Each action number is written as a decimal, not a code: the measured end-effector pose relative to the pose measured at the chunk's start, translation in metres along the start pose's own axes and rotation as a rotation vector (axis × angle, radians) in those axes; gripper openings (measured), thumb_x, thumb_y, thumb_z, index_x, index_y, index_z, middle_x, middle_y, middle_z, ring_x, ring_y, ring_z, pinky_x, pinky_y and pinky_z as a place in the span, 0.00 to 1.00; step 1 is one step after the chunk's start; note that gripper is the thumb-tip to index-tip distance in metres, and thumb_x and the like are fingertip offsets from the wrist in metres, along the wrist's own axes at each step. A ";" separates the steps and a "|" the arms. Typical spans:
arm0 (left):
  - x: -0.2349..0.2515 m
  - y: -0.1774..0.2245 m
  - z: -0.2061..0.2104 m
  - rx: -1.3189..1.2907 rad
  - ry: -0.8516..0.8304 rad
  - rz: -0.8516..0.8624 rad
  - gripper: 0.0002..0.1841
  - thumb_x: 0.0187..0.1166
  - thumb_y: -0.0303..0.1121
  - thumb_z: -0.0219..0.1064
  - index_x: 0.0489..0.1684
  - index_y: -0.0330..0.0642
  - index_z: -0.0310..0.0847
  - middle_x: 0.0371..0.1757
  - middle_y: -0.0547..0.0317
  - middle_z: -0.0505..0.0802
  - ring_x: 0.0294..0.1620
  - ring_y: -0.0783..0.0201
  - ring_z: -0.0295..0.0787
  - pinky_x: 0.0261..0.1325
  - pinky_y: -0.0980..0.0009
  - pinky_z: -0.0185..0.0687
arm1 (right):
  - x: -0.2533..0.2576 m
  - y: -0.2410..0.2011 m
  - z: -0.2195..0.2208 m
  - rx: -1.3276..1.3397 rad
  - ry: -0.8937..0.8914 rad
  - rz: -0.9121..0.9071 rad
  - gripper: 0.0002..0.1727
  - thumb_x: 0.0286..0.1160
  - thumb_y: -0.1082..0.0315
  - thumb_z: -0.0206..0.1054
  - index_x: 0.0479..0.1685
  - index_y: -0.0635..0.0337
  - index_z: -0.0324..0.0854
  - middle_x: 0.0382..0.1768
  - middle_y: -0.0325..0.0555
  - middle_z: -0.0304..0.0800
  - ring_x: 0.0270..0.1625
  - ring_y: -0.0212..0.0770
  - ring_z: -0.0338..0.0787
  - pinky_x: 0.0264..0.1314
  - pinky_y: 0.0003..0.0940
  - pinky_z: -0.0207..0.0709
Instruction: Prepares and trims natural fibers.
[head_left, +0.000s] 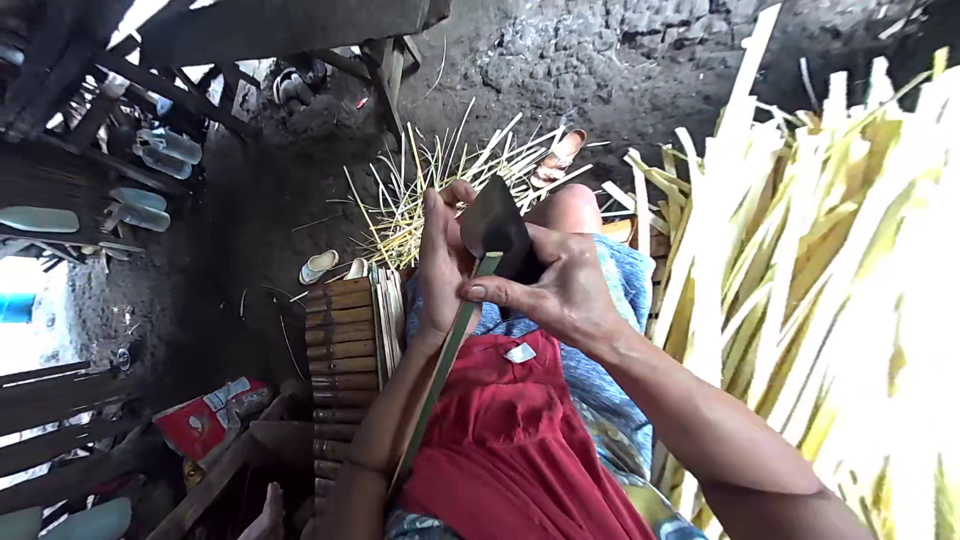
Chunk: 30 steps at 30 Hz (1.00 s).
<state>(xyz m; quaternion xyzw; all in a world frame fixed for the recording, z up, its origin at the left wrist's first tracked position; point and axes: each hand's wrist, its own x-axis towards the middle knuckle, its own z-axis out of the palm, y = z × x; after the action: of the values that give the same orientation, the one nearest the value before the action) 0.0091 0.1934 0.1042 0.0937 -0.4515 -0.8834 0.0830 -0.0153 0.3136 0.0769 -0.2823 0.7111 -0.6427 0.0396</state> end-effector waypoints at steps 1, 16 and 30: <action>0.004 0.000 0.001 -0.107 -0.012 -0.021 0.28 0.92 0.57 0.31 0.37 0.57 0.76 0.29 0.73 0.87 0.38 0.78 0.87 0.46 0.77 0.84 | 0.000 0.000 0.002 0.013 0.005 -0.001 0.20 0.64 0.49 0.80 0.37 0.57 0.86 0.25 0.27 0.84 0.26 0.13 0.78 0.28 0.11 0.72; 0.006 0.003 -0.042 -0.164 0.031 -0.239 0.20 0.96 0.41 0.35 0.58 0.46 0.76 0.11 0.78 0.73 0.08 0.83 0.66 0.15 0.87 0.67 | -0.012 -0.009 -0.010 0.009 -0.064 -0.075 0.18 0.79 0.48 0.68 0.38 0.56 0.82 0.21 0.26 0.81 0.19 0.16 0.76 0.19 0.16 0.73; 0.022 -0.022 -0.057 -0.388 -0.011 -0.207 0.21 0.96 0.42 0.38 0.71 0.41 0.69 0.11 0.76 0.73 0.06 0.80 0.64 0.13 0.86 0.66 | -0.041 -0.002 -0.001 -0.159 -0.186 -0.197 0.27 0.78 0.40 0.66 0.28 0.58 0.83 0.19 0.33 0.82 0.22 0.21 0.79 0.24 0.20 0.75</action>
<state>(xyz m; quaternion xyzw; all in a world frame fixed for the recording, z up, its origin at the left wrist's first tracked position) -0.0001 0.1564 0.0513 0.1173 -0.2616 -0.9580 0.0059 0.0197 0.3327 0.0665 -0.4112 0.7220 -0.5560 0.0195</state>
